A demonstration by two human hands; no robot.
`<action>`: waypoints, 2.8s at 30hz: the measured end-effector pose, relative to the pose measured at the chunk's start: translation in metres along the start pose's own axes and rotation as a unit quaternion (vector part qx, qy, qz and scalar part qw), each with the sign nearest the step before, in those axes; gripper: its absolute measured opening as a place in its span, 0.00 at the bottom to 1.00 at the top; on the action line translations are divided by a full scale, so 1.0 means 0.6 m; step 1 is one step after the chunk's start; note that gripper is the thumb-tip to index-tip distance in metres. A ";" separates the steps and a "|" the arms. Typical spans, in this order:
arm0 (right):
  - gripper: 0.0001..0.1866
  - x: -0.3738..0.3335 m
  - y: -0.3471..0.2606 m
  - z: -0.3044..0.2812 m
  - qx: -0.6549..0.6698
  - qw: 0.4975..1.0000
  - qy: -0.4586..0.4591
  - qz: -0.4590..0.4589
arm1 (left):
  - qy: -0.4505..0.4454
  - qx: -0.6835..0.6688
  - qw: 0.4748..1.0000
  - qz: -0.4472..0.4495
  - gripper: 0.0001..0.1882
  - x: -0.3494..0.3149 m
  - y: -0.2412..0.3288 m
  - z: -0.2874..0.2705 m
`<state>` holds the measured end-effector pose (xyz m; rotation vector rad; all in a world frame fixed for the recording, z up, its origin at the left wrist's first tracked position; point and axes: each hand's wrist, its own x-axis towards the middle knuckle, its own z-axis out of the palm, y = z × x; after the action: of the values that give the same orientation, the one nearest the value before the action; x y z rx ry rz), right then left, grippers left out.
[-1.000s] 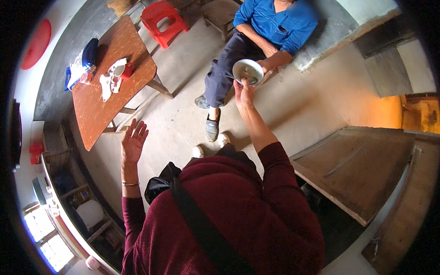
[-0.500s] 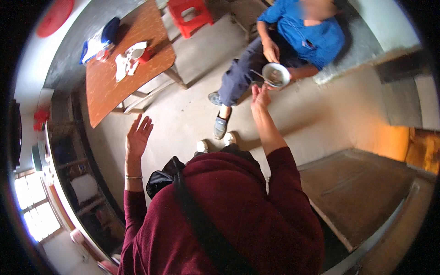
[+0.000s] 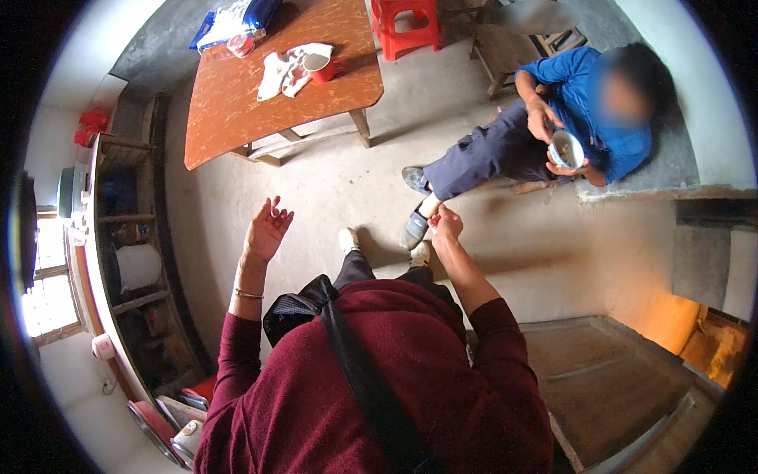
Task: The person opens a cabinet to retrieve a bowl and a spoon, then scoops food from a rice cooker into the bowl. They hand the bowl to a seated man and subsequently wipe a table with a cloth.
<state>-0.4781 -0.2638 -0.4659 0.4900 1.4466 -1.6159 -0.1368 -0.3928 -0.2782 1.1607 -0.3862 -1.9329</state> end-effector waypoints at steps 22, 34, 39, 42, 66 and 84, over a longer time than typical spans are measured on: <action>0.06 -0.059 0.193 0.411 -0.057 0.988 -0.143 -0.012 | 0.026 -0.029 0.999 0.037 0.13 0.126 0.298 -0.252; 0.29 0.109 0.085 0.787 -0.153 0.970 -0.188 0.024 | 0.124 -0.110 0.966 0.201 0.10 0.122 0.392 -0.382; 0.20 0.216 0.092 0.822 -0.108 0.946 -0.274 0.135 | 0.250 -0.175 0.927 0.219 0.08 0.129 0.409 -0.375; 0.17 0.271 0.098 0.825 -0.152 0.963 -0.214 0.058 | 0.297 -0.201 0.911 0.203 0.10 0.124 0.407 -0.412; 0.12 -0.473 0.760 1.271 -0.421 0.754 -0.503 -0.032 | 0.232 -0.195 0.891 0.337 0.08 -0.007 0.821 -0.913; 0.17 -0.881 1.155 1.837 -0.481 -0.054 -0.834 -0.266 | 0.246 0.467 0.824 0.208 0.20 0.155 1.366 -1.047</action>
<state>0.6476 -1.0605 -0.1956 -2.3510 -0.0897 0.0844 0.7741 -0.8734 -0.1558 1.9178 -1.2592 -0.9498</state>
